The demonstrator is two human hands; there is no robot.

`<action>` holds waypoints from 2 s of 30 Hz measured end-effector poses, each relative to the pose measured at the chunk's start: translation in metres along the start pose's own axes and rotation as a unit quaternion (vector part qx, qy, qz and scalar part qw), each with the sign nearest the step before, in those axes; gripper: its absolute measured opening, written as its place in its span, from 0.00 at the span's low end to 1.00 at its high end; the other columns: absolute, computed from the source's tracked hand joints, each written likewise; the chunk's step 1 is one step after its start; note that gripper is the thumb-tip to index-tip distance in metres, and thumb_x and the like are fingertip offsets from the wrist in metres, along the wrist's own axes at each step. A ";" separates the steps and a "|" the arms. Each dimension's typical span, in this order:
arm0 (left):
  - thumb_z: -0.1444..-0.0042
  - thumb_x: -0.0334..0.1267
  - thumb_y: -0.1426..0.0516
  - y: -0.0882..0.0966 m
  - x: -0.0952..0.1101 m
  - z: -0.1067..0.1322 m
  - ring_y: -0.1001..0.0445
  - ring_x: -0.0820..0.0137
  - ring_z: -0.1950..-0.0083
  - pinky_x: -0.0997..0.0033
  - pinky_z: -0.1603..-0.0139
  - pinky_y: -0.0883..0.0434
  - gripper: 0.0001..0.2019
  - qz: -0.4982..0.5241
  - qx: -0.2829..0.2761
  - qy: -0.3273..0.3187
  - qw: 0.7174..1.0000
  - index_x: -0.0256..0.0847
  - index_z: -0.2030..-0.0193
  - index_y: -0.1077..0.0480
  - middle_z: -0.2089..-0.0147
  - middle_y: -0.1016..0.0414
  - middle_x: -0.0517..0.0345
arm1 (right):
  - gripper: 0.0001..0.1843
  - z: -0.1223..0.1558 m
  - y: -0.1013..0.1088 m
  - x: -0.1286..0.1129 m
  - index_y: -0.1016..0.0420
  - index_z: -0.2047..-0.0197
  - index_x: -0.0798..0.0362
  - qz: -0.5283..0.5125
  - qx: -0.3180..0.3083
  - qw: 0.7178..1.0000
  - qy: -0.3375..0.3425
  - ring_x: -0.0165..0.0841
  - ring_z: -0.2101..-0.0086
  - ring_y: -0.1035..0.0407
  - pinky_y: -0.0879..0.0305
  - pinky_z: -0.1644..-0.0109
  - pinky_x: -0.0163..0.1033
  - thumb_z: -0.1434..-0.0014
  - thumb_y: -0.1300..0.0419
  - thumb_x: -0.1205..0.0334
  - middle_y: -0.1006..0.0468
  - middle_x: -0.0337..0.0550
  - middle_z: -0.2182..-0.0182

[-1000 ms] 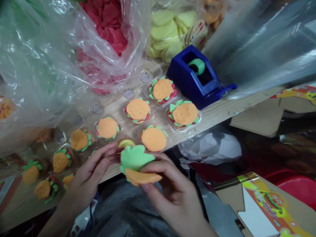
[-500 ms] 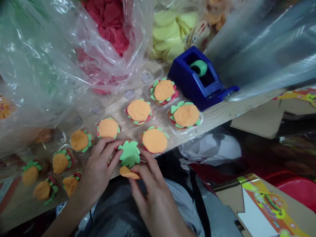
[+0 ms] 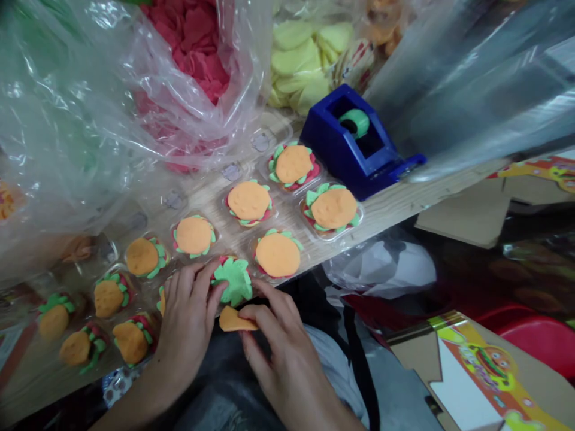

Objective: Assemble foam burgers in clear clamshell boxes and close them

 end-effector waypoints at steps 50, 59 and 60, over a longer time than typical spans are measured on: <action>0.40 0.31 0.49 0.002 -0.006 -0.020 0.31 0.59 0.54 0.57 0.54 0.33 0.12 0.079 -0.152 0.028 0.985 0.40 0.51 0.33 0.58 0.27 0.52 | 0.11 0.016 -0.005 -0.002 0.29 0.61 0.54 0.072 -0.044 0.991 0.106 0.42 0.47 0.34 0.32 0.47 0.55 0.44 0.49 0.74 0.27 0.55 0.51; 0.43 0.32 0.46 0.000 0.008 -0.028 0.34 0.58 0.55 0.55 0.55 0.33 0.13 -0.025 -0.207 0.019 0.978 0.36 0.51 0.35 0.58 0.32 0.49 | 0.11 0.014 -0.007 -0.001 0.28 0.63 0.56 0.053 -0.054 0.992 0.098 0.45 0.47 0.34 0.33 0.47 0.57 0.45 0.49 0.73 0.26 0.57 0.51; 0.44 0.32 0.45 0.002 0.009 -0.030 0.34 0.58 0.55 0.55 0.54 0.33 0.11 -0.018 -0.203 0.029 0.979 0.35 0.53 0.34 0.58 0.32 0.48 | 0.11 0.014 -0.007 -0.001 0.28 0.63 0.55 0.052 -0.056 0.992 0.098 0.45 0.47 0.34 0.33 0.47 0.57 0.45 0.49 0.73 0.26 0.57 0.51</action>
Point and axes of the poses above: each hand's wrist, its own z-axis away from the middle knuckle, its own y-axis out of the back of the hand, x = y × z, the point moved 5 cm from there along -z, towards the middle knuckle
